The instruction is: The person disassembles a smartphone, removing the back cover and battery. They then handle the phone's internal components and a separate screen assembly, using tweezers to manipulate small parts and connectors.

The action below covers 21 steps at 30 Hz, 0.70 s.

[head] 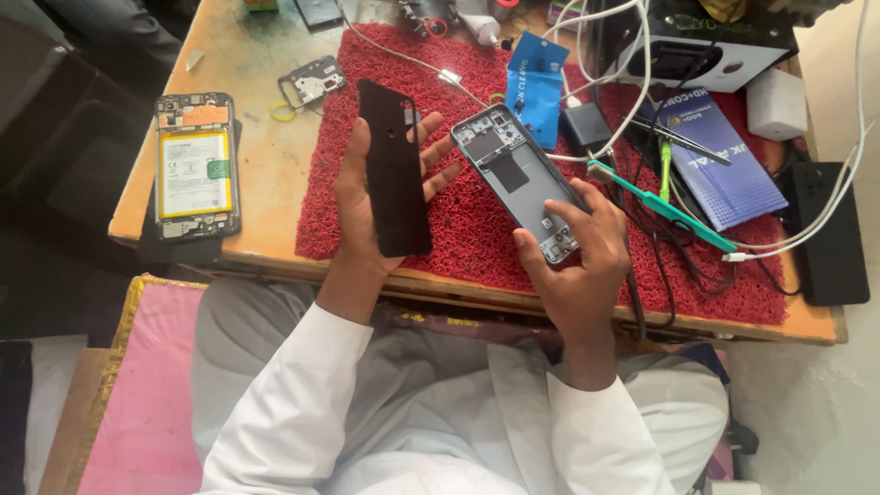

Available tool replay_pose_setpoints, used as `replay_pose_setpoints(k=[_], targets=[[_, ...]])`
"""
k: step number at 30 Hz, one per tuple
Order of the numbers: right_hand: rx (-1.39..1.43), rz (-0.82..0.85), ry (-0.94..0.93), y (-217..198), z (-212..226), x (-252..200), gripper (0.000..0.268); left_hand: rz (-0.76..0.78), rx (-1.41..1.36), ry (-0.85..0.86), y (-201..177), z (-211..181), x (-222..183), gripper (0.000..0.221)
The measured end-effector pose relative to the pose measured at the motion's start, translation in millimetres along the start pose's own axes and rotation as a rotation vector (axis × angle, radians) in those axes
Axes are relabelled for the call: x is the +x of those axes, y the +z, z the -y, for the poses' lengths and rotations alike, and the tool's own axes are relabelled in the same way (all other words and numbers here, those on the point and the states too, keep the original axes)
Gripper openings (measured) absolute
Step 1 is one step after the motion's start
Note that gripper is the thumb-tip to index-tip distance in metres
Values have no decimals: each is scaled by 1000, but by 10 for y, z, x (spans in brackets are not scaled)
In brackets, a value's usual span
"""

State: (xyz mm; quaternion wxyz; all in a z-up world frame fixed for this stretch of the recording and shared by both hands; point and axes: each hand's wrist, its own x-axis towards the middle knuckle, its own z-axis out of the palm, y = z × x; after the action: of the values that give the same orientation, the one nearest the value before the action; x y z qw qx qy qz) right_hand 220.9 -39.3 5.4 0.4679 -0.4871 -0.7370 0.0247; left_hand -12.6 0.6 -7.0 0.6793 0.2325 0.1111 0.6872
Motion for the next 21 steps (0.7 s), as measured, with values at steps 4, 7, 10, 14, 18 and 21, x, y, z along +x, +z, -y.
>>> replay_pose_setpoints(k=[4, 7, 10, 14, 18, 21], targets=[[20, 14, 1, -37, 49, 22, 50, 7, 9, 3, 1, -5, 5, 67], [24, 39, 14, -55, 71, 27, 58, 15, 0, 5, -11, 1, 1, 63], [22, 60, 22, -58, 73, 32, 65, 36, -4, 5, -1, -10, -10, 60], [7, 91, 2, -44, 56, 41, 67, 51, 9, 10, 44, -35, -39, 57], [21, 107, 14, -36, 50, 28, 61, 68, -17, 4, 56, -42, -36, 57], [53, 121, 70, -40, 52, 12, 54, 74, -18, 12, 42, -45, -39, 57]])
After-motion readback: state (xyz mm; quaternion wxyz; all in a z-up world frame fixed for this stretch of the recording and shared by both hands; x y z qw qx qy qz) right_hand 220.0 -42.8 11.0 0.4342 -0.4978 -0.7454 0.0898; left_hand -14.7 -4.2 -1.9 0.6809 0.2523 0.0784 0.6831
